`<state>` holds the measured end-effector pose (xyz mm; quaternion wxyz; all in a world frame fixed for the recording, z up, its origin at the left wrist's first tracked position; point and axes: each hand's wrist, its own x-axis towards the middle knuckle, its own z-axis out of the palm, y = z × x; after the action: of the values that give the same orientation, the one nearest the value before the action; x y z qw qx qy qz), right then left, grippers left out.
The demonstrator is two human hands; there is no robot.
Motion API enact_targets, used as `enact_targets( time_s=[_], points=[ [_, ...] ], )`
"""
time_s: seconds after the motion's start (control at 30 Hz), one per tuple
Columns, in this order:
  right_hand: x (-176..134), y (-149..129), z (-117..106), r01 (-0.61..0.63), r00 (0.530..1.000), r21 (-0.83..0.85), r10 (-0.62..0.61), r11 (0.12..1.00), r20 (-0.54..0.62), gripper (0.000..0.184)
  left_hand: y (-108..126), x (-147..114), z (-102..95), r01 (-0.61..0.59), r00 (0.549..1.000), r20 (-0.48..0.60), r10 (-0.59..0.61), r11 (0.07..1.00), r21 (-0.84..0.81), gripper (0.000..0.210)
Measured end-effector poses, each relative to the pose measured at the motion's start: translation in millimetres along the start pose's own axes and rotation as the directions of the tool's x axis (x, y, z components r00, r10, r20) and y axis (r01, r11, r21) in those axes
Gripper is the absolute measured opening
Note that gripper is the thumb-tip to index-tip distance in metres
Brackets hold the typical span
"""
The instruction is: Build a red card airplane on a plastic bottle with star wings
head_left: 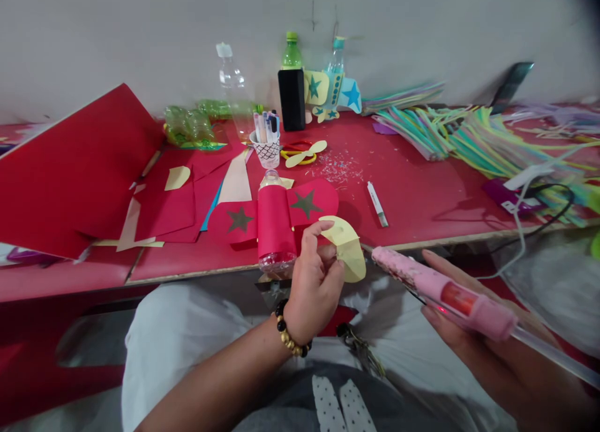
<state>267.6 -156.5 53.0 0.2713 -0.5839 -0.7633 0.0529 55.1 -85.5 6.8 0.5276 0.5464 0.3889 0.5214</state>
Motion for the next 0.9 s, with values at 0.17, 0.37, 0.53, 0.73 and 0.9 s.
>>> enact_targets(
  time_s=[0.17, 0.37, 0.53, 0.73, 0.9],
  points=[
    [2, -5, 3, 0.104, 0.994, 0.008, -0.104, 0.995, -0.022, 0.062, 2, -2, 1.0, 0.039, 0.999, 0.005, -0.039, 0.999, 0.026, 0.049],
    [10, -6, 5, 0.123, 0.992, 0.029, -0.123, 0.992, -0.005, 0.063, 5, -3, 1.1, 0.038, 0.999, 0.025, -0.038, 0.999, -0.009, 0.049],
    [8, -6, 2, 0.124, 0.992, 0.026, -0.125, 0.992, 0.02, 0.063, 6, -1, 1.2, 0.026, 0.998, 0.059, -0.02, 0.995, -0.1, 0.047],
    [6, -14, 2, 0.037, 0.999, 0.033, -0.038, 0.999, 0.022, 0.059, 5, 0, 0.6, 0.033, 0.999, 0.034, -0.032, 0.999, -0.043, 0.048],
    [5, -17, 0, -0.007, 1.0, 0.045, 0.006, 0.999, 0.024, 0.054, 6, 0, 0.6, 0.031, 0.999, 0.045, -0.026, 0.994, -0.109, 0.046]
  ],
)
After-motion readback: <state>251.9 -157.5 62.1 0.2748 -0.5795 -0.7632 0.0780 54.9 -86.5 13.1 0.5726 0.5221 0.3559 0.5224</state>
